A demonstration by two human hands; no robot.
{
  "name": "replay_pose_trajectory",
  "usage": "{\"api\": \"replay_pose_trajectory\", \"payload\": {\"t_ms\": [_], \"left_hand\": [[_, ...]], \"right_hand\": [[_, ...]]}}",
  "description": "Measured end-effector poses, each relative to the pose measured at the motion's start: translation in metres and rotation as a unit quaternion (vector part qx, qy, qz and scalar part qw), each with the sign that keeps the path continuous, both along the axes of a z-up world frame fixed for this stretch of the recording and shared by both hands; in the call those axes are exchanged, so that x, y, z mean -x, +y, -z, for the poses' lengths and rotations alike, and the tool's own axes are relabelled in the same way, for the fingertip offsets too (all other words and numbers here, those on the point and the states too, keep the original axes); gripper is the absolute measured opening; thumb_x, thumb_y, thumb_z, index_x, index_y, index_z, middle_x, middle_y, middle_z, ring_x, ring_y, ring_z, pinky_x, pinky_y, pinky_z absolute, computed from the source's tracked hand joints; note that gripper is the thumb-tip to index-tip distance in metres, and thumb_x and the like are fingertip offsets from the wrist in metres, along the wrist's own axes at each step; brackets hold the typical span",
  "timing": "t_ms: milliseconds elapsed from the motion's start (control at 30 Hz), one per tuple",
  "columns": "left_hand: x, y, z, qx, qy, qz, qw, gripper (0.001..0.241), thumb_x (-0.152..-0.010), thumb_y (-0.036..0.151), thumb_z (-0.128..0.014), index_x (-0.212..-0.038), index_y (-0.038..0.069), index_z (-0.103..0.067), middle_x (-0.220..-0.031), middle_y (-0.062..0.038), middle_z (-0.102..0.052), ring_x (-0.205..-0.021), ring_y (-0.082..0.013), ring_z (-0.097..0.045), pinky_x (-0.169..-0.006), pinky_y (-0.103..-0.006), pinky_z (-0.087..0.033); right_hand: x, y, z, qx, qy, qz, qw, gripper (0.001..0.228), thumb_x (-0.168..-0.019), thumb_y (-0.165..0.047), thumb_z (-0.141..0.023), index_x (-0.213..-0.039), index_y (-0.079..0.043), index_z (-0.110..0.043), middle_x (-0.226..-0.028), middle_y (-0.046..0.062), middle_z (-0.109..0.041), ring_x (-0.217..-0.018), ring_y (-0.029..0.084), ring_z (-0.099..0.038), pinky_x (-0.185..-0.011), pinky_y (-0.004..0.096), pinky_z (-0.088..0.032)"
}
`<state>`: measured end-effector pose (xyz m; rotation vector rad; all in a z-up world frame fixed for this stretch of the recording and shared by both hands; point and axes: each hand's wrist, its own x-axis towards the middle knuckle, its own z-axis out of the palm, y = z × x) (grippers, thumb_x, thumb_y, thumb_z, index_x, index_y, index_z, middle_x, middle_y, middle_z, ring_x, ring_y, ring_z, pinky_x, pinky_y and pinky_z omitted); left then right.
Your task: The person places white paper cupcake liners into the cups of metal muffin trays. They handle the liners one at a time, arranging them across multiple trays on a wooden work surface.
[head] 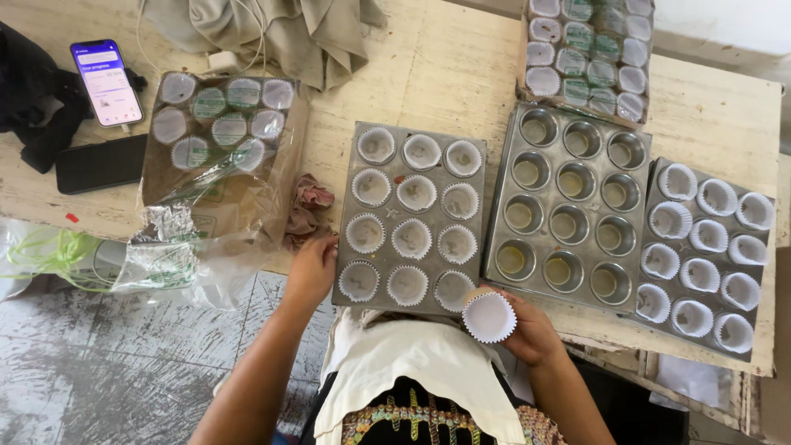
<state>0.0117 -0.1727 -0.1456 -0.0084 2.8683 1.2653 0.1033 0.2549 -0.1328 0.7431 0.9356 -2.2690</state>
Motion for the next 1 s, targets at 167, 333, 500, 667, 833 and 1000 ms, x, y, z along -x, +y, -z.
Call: {"api": "replay_pose_trajectory", "payload": {"t_ms": [167,333,500,667,833,1000], "left_hand": [[0.002,-0.002,0.007,-0.106,-0.109,-0.067,0.986,0.028,-0.094,0.018,-0.065,-0.116,0.003,-0.071,-0.108,-0.016,-0.074,-0.094,-0.0255,-0.073,-0.086,-0.0364,-0.056],[0.013,-0.009,0.015,-0.244,-0.195,-0.072,0.947,0.031,-0.094,0.016,-0.069,-0.12,0.0,-0.07,-0.102,-0.01,-0.076,-0.089,-0.0147,-0.068,-0.082,-0.0302,-0.055],[0.023,-0.019,0.018,-0.378,-0.221,0.001,0.899,0.037,-0.092,0.008,-0.071,-0.127,-0.003,-0.065,-0.109,-0.006,-0.072,-0.098,-0.0117,-0.066,-0.089,-0.0257,-0.054],[0.014,-0.01,-0.011,-0.336,-0.185,0.019,0.923,0.035,-0.093,0.007,-0.07,-0.126,-0.002,-0.065,-0.106,-0.004,-0.07,-0.098,-0.0102,-0.064,-0.089,-0.0246,-0.051],[0.001,0.036,-0.058,-0.288,-0.132,0.05,0.947,0.032,-0.094,0.008,-0.069,-0.125,0.0,-0.064,-0.102,-0.003,-0.068,-0.092,-0.0098,-0.061,-0.084,-0.0246,-0.051],[-0.006,0.144,-0.071,-0.26,-0.081,0.111,0.956,0.033,-0.092,0.01,-0.071,-0.123,0.001,-0.063,-0.103,-0.004,-0.07,-0.093,-0.011,-0.065,-0.083,-0.0257,-0.054]], "right_hand": [[0.003,-0.001,-0.006,-0.024,0.018,-0.011,0.999,0.046,-0.1,-0.02,-0.051,-0.138,0.005,-0.055,-0.126,0.015,-0.068,-0.111,0.026,-0.068,-0.095,0.043,-0.056],[-0.002,0.005,-0.007,-0.065,0.033,-0.003,0.997,0.047,-0.1,-0.02,-0.049,-0.139,0.007,-0.054,-0.127,0.018,-0.069,-0.111,0.026,-0.068,-0.095,0.042,-0.056],[-0.007,0.011,-0.018,-0.006,0.058,0.025,0.998,0.051,-0.104,-0.026,-0.048,-0.142,0.009,-0.052,-0.127,0.019,-0.067,-0.109,0.027,-0.068,-0.094,0.042,-0.056],[-0.011,0.018,-0.037,0.054,0.088,0.057,0.993,0.052,-0.103,-0.025,-0.05,-0.142,0.009,-0.051,-0.126,0.021,-0.067,-0.107,0.029,-0.07,-0.091,0.042,-0.059],[-0.028,0.062,-0.042,0.19,0.116,0.07,0.972,0.054,-0.102,-0.023,-0.053,-0.145,0.009,-0.048,-0.129,0.022,-0.066,-0.107,0.03,-0.07,-0.087,0.042,-0.06],[-0.06,0.163,-0.044,0.119,0.207,0.128,0.963,0.056,-0.102,-0.024,-0.056,-0.146,0.009,-0.048,-0.136,0.023,-0.063,-0.109,0.032,-0.067,-0.082,0.043,-0.06]]}}
